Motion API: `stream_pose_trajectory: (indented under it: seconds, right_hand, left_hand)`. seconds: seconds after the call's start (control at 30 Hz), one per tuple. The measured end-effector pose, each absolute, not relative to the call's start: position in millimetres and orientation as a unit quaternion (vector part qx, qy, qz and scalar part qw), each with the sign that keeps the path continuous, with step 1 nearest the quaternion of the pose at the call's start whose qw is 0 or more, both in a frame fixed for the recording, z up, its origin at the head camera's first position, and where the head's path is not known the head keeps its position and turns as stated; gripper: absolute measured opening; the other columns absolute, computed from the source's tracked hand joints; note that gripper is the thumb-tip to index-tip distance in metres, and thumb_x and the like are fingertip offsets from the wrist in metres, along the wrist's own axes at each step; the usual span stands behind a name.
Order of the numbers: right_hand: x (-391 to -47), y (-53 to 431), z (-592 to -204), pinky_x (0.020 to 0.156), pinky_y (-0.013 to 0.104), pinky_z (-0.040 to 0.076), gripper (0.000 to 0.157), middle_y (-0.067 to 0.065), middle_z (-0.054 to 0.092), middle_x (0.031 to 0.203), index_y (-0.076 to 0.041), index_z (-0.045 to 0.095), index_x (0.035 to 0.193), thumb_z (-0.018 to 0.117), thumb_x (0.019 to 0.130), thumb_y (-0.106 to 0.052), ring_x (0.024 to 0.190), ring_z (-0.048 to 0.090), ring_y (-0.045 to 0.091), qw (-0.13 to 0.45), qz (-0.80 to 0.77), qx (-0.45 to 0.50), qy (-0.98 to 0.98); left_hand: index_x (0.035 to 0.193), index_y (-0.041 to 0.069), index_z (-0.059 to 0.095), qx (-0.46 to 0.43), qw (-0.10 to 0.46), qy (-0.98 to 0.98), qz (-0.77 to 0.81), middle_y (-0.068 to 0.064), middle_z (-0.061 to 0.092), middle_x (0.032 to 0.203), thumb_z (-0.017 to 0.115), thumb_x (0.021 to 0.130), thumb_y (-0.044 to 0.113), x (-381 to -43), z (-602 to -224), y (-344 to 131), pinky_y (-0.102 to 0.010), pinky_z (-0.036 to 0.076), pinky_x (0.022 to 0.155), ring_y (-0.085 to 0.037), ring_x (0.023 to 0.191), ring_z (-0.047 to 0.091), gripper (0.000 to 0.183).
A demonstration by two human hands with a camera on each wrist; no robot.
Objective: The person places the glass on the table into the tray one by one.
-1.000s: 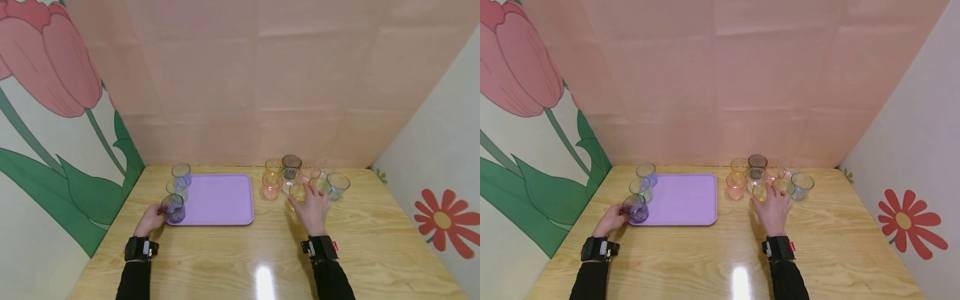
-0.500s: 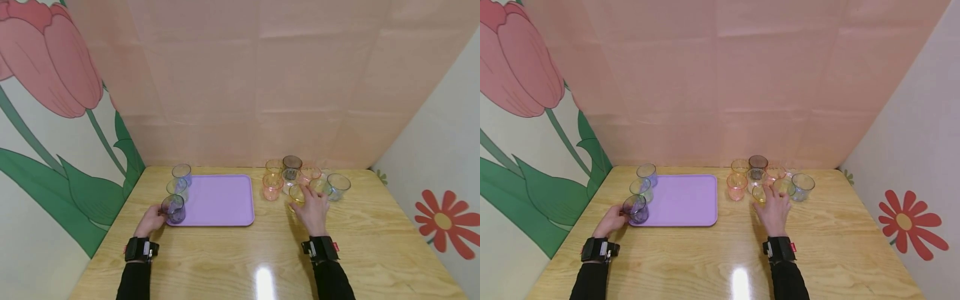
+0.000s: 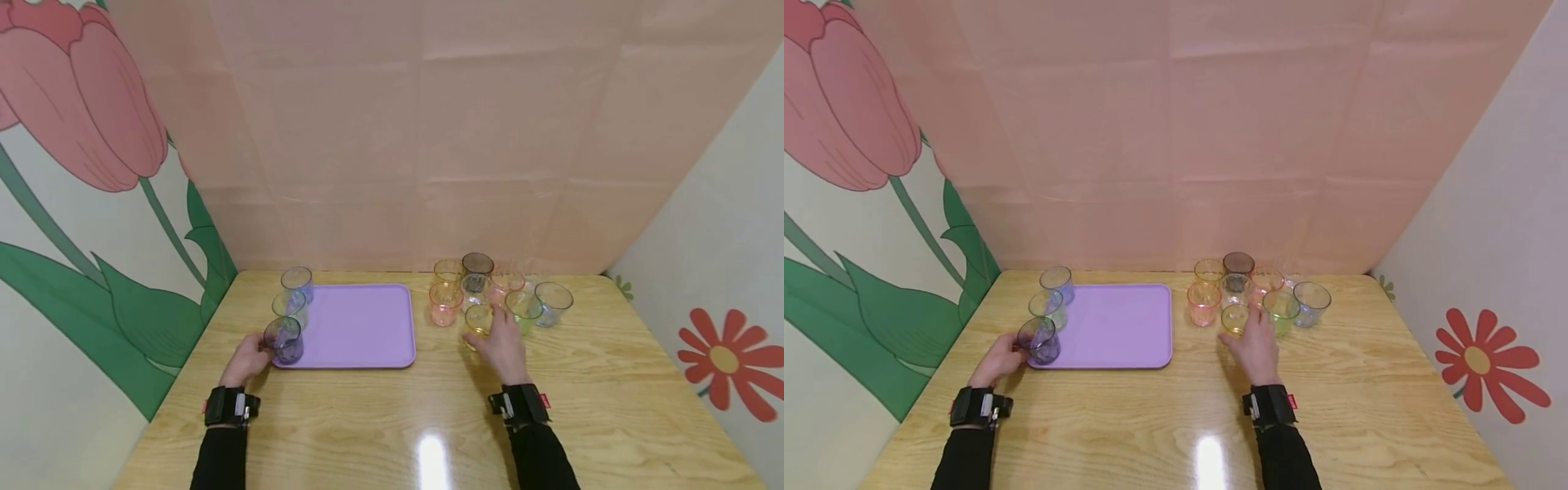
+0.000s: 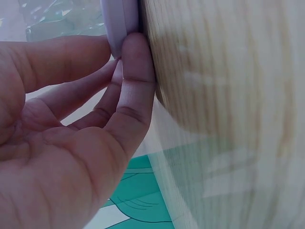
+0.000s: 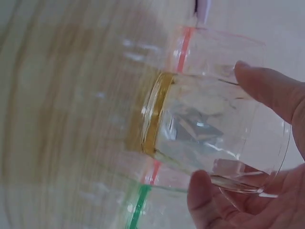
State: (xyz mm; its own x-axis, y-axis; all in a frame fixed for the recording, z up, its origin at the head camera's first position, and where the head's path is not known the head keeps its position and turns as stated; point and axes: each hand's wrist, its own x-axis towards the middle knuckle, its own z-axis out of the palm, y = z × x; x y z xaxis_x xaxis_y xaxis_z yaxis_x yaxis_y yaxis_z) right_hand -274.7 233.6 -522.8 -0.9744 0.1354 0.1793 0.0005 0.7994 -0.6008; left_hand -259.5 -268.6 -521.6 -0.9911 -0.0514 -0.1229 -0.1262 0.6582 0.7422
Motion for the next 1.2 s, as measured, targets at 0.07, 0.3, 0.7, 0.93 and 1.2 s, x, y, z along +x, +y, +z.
stream_pose_trajectory:
  seconds: [0.07,0.3,0.7,0.93,1.2]
  right_hand:
    - [-276.3,233.3,-524.2,0.102,0.068,0.047,0.094,0.040,0.047,0.147,0.011,0.038,0.153,0.087,0.085,-0.031,0.131,0.052,0.056,0.103,0.326,-0.042,-0.939]
    - [-275.0,232.0,-518.1,0.103,0.063,0.050,0.088,0.034,0.055,0.144,0.004,0.039,0.150,0.089,0.084,-0.026,0.131,0.057,0.050,0.113,0.402,-0.028,-0.908]
    - [-266.2,210.2,-500.7,0.091,0.040,0.056,0.085,0.026,0.064,0.130,-0.006,0.043,0.146,0.093,0.081,-0.027,0.117,0.066,0.041,0.154,0.513,0.013,-0.845]
    - [-268.0,184.5,-503.0,0.084,0.024,0.054,0.089,0.026,0.065,0.128,-0.003,0.046,0.150,0.095,0.077,-0.016,0.116,0.065,0.039,0.157,0.560,0.035,-0.813]
    - [-271.7,150.6,-504.4,0.092,0.030,0.054,0.086,0.026,0.062,0.132,-0.003,0.046,0.150,0.094,0.079,-0.015,0.123,0.062,0.039,0.086,0.597,0.042,-0.796]
  left_hand:
    - [0.115,-0.013,0.067,-0.048,0.045,0.909,0.412,-0.021,0.068,0.104,0.054,0.091,-0.007,-260.0,-521.7,-268.5,-0.042,0.049,0.087,-0.032,0.095,0.060,0.028]
    - [0.117,-0.014,0.066,-0.054,0.051,0.907,0.415,-0.024,0.068,0.107,0.052,0.093,-0.007,-259.7,-521.0,-267.6,-0.051,0.050,0.094,-0.035,0.098,0.059,0.029]
    - [0.116,-0.015,0.065,-0.060,0.049,0.905,0.418,-0.026,0.067,0.109,0.053,0.092,-0.008,-259.5,-519.6,-265.9,-0.053,0.049,0.096,-0.035,0.100,0.059,0.028]
    - [0.116,-0.015,0.066,-0.055,0.049,0.906,0.417,-0.022,0.067,0.104,0.053,0.091,-0.008,-259.6,-522.4,-268.4,-0.043,0.049,0.087,-0.032,0.095,0.059,0.029]
    - [0.107,-0.013,0.069,-0.033,0.027,0.912,0.408,-0.018,0.068,0.095,0.054,0.087,-0.008,-258.8,-522.7,-269.9,-0.034,0.046,0.078,-0.029,0.088,0.058,0.025]
